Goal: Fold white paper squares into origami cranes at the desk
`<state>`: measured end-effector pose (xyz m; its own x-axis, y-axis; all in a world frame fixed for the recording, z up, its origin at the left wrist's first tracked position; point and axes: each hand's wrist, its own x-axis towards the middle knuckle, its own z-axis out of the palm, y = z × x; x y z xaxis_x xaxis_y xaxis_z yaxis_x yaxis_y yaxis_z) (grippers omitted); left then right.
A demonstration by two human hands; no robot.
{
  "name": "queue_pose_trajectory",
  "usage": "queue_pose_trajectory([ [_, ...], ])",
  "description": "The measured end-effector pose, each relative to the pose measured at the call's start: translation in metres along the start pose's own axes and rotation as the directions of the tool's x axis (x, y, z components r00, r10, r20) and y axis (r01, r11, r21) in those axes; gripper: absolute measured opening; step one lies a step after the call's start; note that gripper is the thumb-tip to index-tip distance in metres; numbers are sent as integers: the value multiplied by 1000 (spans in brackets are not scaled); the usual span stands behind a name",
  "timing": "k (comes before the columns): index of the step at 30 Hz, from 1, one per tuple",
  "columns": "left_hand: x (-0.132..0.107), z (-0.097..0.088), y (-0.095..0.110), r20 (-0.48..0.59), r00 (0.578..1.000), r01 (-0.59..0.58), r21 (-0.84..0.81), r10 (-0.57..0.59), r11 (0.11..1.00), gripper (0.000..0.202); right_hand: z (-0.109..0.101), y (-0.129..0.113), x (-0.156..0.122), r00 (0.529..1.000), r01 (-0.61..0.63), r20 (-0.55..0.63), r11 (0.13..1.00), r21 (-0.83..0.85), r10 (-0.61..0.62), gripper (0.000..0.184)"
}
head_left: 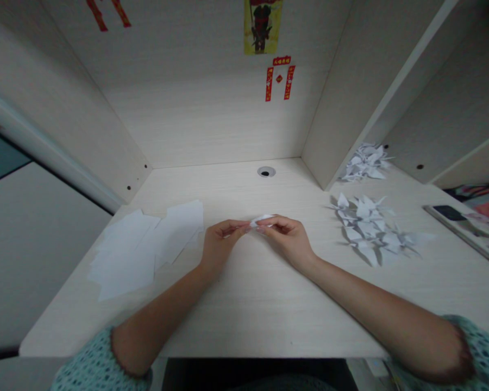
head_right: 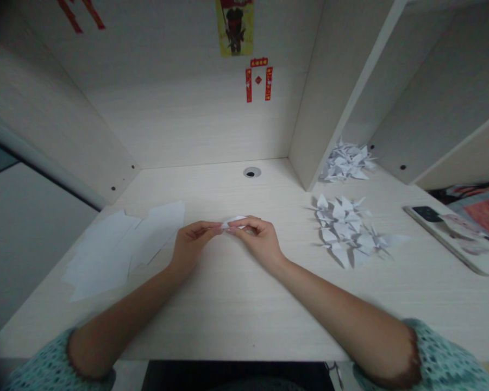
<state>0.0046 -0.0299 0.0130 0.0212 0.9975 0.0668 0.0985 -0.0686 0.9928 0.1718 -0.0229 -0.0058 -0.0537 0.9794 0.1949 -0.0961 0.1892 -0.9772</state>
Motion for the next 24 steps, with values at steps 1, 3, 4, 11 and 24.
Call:
queue_pose_trajectory([
  [1, 0, 0, 0, 6, 1000, 11, -7, -11, 1000, 19, 0, 0, 0, 1000, -25, 2, 999, 24, 25, 18],
  [3, 1, -1, 0, 14, 1000, 18, 2, -18, 1000, 19, 1, 0, 1, 997, -76, 10, 995, 64, 75, 19],
  [4, 2, -1, 0, 14, 1000, 14, 16, -14, 1000, 19, 1, 0, 1, 995, -98, 17, 992, 74, 97, 19],
  [11, 3, -3, 3, -21, 999, -38, 173, 42, 984, 16, 1, -1, 3, 988, -156, 18, 985, 69, 155, 16],
  [24, 1, 2, 1, -67, 996, 56, -63, -60, 996, 21, 0, 0, 1, 1000, 16, -12, 1000, -8, -16, 13],
])
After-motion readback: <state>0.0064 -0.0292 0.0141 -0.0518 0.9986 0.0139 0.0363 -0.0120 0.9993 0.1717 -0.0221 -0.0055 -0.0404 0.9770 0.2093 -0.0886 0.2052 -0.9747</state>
